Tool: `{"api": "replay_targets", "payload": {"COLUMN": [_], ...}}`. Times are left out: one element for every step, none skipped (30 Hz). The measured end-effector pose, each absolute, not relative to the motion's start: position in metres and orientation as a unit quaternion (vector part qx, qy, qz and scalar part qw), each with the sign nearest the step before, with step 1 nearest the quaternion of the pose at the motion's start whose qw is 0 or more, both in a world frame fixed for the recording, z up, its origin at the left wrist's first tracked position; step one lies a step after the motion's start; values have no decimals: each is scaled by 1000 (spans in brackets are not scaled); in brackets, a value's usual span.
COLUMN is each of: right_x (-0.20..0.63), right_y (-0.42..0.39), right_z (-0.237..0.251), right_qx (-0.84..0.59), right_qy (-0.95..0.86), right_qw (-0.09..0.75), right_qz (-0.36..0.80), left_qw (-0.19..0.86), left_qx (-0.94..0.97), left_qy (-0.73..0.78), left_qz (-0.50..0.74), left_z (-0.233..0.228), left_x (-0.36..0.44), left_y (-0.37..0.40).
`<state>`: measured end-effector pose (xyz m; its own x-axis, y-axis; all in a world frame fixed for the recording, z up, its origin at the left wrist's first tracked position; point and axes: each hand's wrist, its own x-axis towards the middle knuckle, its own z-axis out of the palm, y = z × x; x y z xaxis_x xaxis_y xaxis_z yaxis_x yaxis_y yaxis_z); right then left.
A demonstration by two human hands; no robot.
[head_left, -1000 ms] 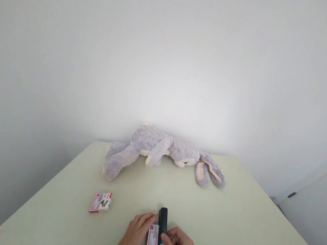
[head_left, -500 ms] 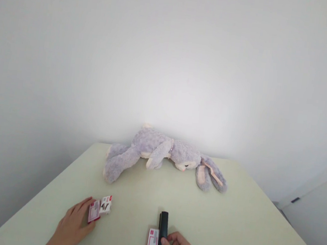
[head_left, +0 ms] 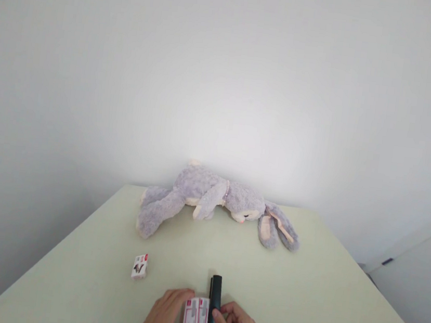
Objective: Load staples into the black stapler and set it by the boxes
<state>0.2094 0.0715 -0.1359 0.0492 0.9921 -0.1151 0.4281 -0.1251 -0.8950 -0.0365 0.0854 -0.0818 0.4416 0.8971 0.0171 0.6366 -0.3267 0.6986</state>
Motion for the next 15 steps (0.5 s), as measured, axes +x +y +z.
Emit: {"api": "replay_targets", "payload": {"right_x": [210, 210, 210, 210, 210, 209, 208, 208, 207, 207, 207, 208, 210, 211, 212], "right_y": [72, 72, 72, 72, 71, 70, 69, 66, 63, 59, 56, 52, 49, 46, 44], "right_z": [-136, -135, -134, -133, -132, -131, -131, -130, -130, -131, -133, -135, -138, -142, -145], "right_qx": [-633, -632, -631, -630, -630, -629, -628, -628, -630, -634, -640, -646, -646, -642, -632], "right_qy": [-561, -562, -563, -564, -563, -561, -555, -545, -534, -521, -511, -508, -517, -537, -565], "right_qw": [352, 353, 354, 357, 361, 369, 384, 404, 426, 446, 461, 469, 468, 460, 449], "right_qz": [401, 401, 399, 397, 396, 393, 388, 381, 371, 357, 341, 325, 311, 297, 283], "left_qw": [325, 330, 331, 329, 327, 325, 321, 313, 296, 267, 227, 175, 120, 80, 59], "left_qx": [794, 798, 801, 804, 806, 808, 810, 810, 807, 798, 781, 751, 712, 669, 622], "left_qy": [477, 472, 470, 469, 467, 465, 464, 466, 477, 501, 536, 583, 634, 677, 721], "left_qz": [190, 177, 167, 163, 159, 158, 161, 168, 181, 200, 225, 255, 278, 295, 301], "left_z": [-74, -67, -62, -58, -57, -57, -59, -61, -64, -67, -70, -72, -73, -74, -74], "left_x": [-28, -22, -16, -11, -8, -7, -8, -12, -20, -31, -45, -63, -81, -100, -118], "left_y": [89, 92, 95, 96, 96, 96, 96, 96, 97, 99, 102, 107, 112, 119, 126]}}
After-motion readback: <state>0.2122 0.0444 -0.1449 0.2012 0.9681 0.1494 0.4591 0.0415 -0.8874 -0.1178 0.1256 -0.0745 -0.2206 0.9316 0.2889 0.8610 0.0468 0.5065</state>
